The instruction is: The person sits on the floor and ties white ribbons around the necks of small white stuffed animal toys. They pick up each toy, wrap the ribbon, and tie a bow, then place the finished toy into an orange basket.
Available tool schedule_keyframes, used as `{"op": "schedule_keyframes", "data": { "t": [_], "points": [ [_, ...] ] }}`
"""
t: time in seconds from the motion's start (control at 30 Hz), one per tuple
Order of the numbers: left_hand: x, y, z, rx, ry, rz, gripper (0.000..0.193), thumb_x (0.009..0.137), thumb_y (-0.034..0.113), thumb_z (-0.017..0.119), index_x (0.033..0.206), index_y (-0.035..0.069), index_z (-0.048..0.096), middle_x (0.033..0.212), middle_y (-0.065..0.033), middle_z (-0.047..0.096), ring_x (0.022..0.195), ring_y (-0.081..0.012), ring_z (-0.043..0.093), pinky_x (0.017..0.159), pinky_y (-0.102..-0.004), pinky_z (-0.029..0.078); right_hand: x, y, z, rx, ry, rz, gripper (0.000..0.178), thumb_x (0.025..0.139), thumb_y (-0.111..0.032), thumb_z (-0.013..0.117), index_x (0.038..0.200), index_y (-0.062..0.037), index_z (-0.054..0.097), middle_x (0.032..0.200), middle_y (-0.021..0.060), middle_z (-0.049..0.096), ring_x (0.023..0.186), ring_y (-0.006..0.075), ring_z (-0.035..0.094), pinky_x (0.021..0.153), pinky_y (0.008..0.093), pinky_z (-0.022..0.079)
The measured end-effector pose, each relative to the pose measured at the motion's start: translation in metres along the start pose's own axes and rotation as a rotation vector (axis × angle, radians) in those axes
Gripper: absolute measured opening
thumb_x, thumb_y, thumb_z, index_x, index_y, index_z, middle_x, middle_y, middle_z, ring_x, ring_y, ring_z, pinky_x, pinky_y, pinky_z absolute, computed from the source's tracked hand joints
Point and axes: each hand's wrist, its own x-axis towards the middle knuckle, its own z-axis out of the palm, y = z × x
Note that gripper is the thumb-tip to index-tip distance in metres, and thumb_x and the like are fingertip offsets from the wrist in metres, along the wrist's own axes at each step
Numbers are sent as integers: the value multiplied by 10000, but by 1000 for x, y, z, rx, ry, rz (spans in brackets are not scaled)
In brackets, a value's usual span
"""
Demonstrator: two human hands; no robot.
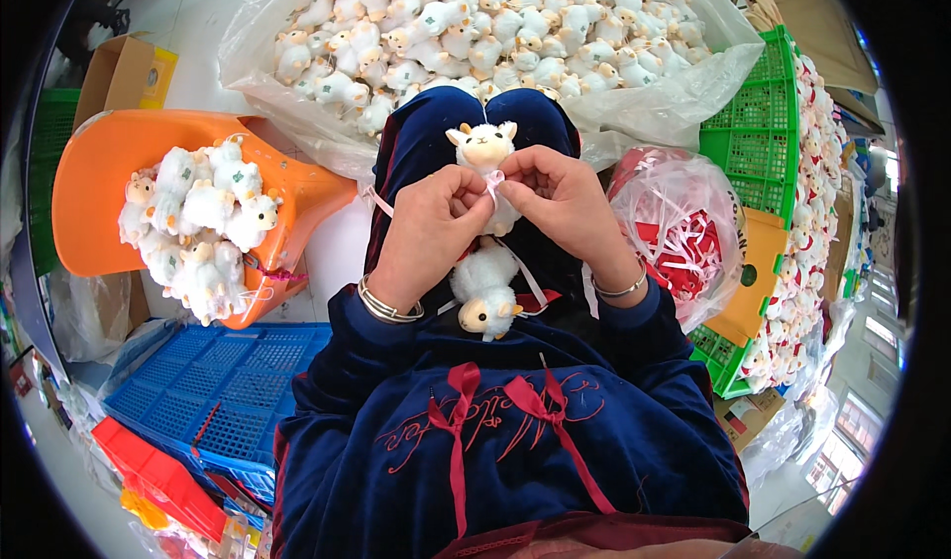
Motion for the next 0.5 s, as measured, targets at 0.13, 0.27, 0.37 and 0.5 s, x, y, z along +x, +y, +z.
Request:
{"op": "schedule_keyframes", "data": {
  "t": [0.13, 0.27, 0.37, 0.5],
  "points": [
    [1, -4, 2, -20, 20, 42, 119, 935, 74, 696, 969, -33, 657, 754, -55, 695, 603, -73, 642, 549, -241, 521, 2, -2, 5, -103, 81, -66, 124, 947, -70, 665, 1019, 32, 661, 843, 51, 689, 746, 80, 617, 657, 259, 501],
    [1, 0, 2, -26, 47, 17, 110, 964, 64, 645, 948, -40, 616, 713, -69, 684, 572, -95, 656, 526, -258, 518, 1, -9, 6, -209, 137, -88, 92, 927, -62, 634, 938, 29, 621, 777, 118, 674, 689, 156, 632, 624, 319, 503],
    [1, 1, 3, -72, 58, 23, 112, 988, 67, 609, 963, -40, 585, 706, -84, 682, 569, -113, 669, 519, -268, 518, 1, -8, 6, -232, 155, -70, 87, 924, -59, 617, 936, 27, 610, 749, 123, 656, 674, 179, 631, 624, 326, 504],
    [3, -5, 3, -89, 53, 35, 119, 1008, 79, 587, 994, -38, 569, 726, -96, 686, 580, -128, 680, 524, -272, 521, 1, -1, 2, -128, 90, -95, 142, 919, -27, 621, 1050, 26, 610, 803, 80, 663, 717, 133, 629, 657, 295, 513]
  ]
}}
